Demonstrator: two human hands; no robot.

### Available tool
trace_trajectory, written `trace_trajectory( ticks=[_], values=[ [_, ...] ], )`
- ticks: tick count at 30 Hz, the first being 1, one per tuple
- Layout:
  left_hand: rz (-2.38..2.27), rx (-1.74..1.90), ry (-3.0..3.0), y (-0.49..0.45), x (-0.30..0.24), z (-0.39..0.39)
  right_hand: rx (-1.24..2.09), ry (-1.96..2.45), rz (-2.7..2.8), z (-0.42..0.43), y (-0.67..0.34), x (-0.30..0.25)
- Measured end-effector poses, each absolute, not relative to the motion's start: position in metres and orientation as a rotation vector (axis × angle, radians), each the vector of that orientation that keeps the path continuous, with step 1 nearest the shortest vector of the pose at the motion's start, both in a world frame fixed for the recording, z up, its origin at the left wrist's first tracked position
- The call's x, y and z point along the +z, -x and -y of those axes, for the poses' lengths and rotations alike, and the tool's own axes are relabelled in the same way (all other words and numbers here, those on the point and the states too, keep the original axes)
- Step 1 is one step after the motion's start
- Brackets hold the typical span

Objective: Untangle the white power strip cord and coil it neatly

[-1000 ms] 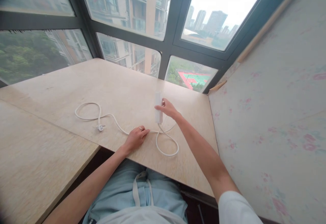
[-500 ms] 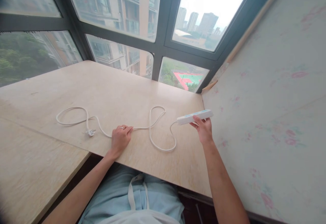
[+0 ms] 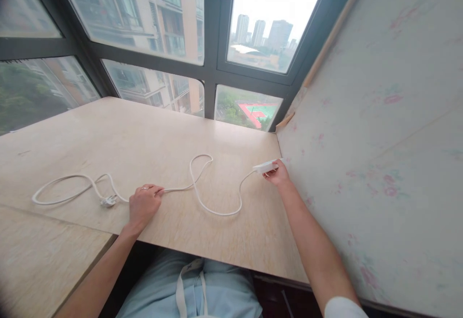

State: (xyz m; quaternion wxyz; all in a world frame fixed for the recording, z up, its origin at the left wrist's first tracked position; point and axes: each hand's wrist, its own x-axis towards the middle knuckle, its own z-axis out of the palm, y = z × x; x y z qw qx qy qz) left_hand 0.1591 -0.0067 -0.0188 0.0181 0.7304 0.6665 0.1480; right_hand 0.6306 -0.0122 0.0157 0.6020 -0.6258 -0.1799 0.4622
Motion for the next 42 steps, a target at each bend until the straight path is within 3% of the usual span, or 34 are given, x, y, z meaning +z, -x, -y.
trace_trajectory(
  ticks=[10,17,24,33,42],
  values=[
    [-2.170,0.538,-2.288,-0.112,-0.014,-0.039,1.299,1.240,0.421,0.042,-0.633,0.027],
    [-2.222,0.487,-2.345,-0.098,-0.017,-0.042,1.316,1.596,0.253,0.049,-0.633,-0.002],
    [-2.119,0.535,-2.441,-0.134,-0.014,-0.021,1.294,1.694,0.315,0.051,-0.638,-0.004],
    [-1.291,0.661,-2.543,-0.227,-0.044,0.033,1.231,1.874,0.587,0.049,-0.634,-0.001],
    [-1.529,0.878,-2.450,-0.224,-0.075,0.034,1.184,1.958,1.029,0.041,-0.614,-0.003]
  ],
)
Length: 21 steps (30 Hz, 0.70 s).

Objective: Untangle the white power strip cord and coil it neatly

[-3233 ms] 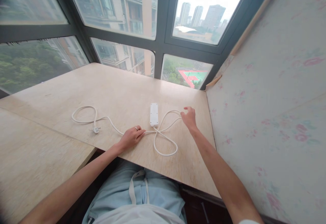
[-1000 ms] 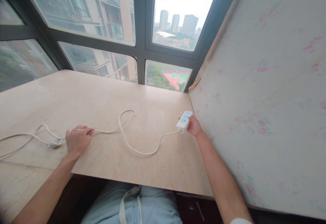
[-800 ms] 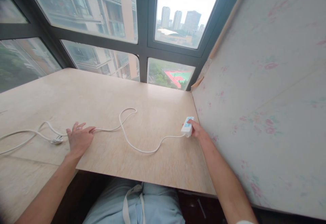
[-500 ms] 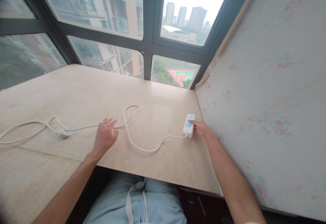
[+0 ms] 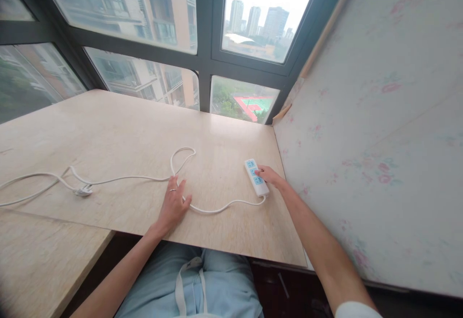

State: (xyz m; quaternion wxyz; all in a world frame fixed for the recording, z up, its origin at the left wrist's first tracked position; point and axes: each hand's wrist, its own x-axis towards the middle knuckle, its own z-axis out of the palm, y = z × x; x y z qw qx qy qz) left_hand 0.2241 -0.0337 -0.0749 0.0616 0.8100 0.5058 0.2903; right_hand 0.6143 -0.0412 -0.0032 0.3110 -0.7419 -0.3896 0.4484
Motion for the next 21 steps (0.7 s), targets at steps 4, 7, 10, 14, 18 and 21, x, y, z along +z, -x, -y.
trace_trajectory(
  ticks=[4,7,10,14,18,21],
  values=[
    [-1.678,0.826,-2.454,-0.219,-0.072,0.031,1.189,1.912,1.639,0.036,-0.606,0.001],
    [-1.683,0.712,-2.497,-0.223,-0.069,0.033,1.266,1.841,1.966,0.029,-0.595,0.004],
    [-1.700,0.656,-2.501,-0.229,-0.067,0.036,1.244,1.713,2.267,0.024,-0.581,0.006],
    [-1.688,0.626,-2.502,-0.236,-0.064,0.036,1.132,1.622,2.464,0.027,-0.566,0.005],
    [-1.618,0.631,-2.506,-0.244,-0.062,0.033,1.014,1.634,2.531,0.035,-0.560,0.003],
    [-1.566,0.656,-2.498,-0.248,-0.063,0.032,0.870,1.742,2.477,0.051,-0.553,0.004]
  ],
)
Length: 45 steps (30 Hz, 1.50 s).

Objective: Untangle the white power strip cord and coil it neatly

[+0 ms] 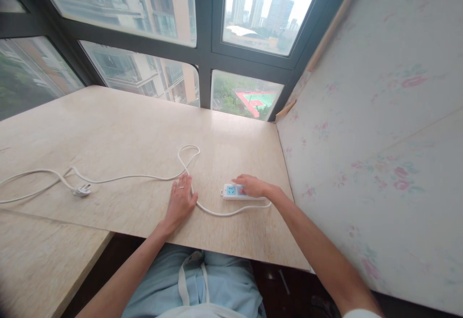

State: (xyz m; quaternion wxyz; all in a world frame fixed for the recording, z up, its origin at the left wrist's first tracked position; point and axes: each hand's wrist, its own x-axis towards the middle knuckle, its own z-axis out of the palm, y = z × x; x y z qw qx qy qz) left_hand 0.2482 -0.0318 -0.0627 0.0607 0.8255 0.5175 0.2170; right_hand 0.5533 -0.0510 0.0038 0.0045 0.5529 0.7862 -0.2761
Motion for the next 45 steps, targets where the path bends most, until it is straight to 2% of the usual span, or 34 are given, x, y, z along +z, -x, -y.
trace_trajectory(
  ticks=[8,14,19,27,34,38,41,43,45],
  values=[
    [-1.327,0.910,-2.283,-0.255,-0.069,0.026,-0.318,-2.043,-2.570,0.117,-0.523,-0.015],
    [-1.059,1.229,-1.831,-0.281,-0.036,0.040,-0.030,-2.022,-2.723,0.125,-0.518,-0.029],
    [-0.781,1.058,-1.844,-0.325,0.001,0.052,0.023,-2.007,-2.762,0.125,-0.519,-0.034],
    [-0.850,0.467,-2.068,-0.381,0.009,0.026,-0.143,-1.980,-2.868,0.138,-0.528,-0.038],
    [-0.855,0.419,-2.239,-0.363,-0.005,0.034,-0.273,-2.228,-2.894,0.148,-0.525,-0.042],
    [-0.831,0.393,-2.302,-0.349,-0.013,0.041,-0.520,-2.625,-2.851,0.147,-0.530,-0.025],
    [-0.735,0.383,-2.382,-0.345,-0.013,0.047,-0.853,-3.048,-2.611,0.145,-0.535,-0.002],
    [-0.687,0.347,-2.474,-0.346,-0.012,0.051,-1.069,-3.094,-2.476,0.144,-0.534,0.013],
    [-0.715,0.316,-2.554,-0.347,-0.013,0.054,-1.154,-2.931,-2.442,0.144,-0.529,0.025]
  ],
)
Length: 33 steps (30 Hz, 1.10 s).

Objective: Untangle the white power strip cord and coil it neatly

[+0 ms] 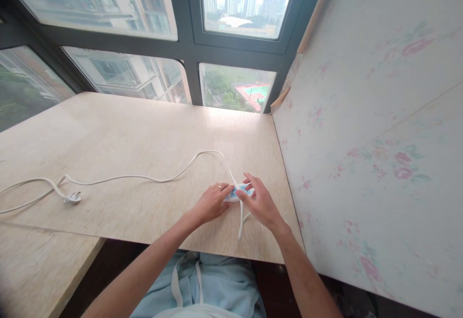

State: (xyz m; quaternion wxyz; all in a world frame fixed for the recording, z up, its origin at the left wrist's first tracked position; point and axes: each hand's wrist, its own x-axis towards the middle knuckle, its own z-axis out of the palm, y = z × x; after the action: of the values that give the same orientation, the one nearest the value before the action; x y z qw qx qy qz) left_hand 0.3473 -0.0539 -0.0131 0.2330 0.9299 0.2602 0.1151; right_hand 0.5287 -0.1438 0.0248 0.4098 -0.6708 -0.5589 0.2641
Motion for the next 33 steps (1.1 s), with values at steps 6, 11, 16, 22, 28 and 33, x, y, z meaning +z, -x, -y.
trace_trajectory(
  ticks=[6,11,16,22,28,33],
  values=[
    [-0.847,0.407,-2.548,-0.339,-0.021,0.061,0.984,1.745,1.439,0.144,-0.512,0.032],
    [-0.975,0.462,-2.478,-0.311,-0.025,0.071,1.038,1.491,0.717,0.139,-0.530,0.028],
    [-1.171,0.495,-2.417,-0.268,-0.029,0.069,0.884,1.258,0.352,0.135,-0.563,0.007],
    [-1.349,0.425,-2.417,-0.213,-0.027,0.045,0.778,1.419,0.334,0.140,-0.575,-0.031],
    [-1.286,0.377,-2.503,-0.186,-0.023,0.023,0.713,1.888,0.802,0.149,-0.592,-0.043],
    [-1.182,0.413,-2.550,-0.187,-0.024,0.018,0.272,2.097,1.420,0.150,-0.596,-0.040]
  ],
)
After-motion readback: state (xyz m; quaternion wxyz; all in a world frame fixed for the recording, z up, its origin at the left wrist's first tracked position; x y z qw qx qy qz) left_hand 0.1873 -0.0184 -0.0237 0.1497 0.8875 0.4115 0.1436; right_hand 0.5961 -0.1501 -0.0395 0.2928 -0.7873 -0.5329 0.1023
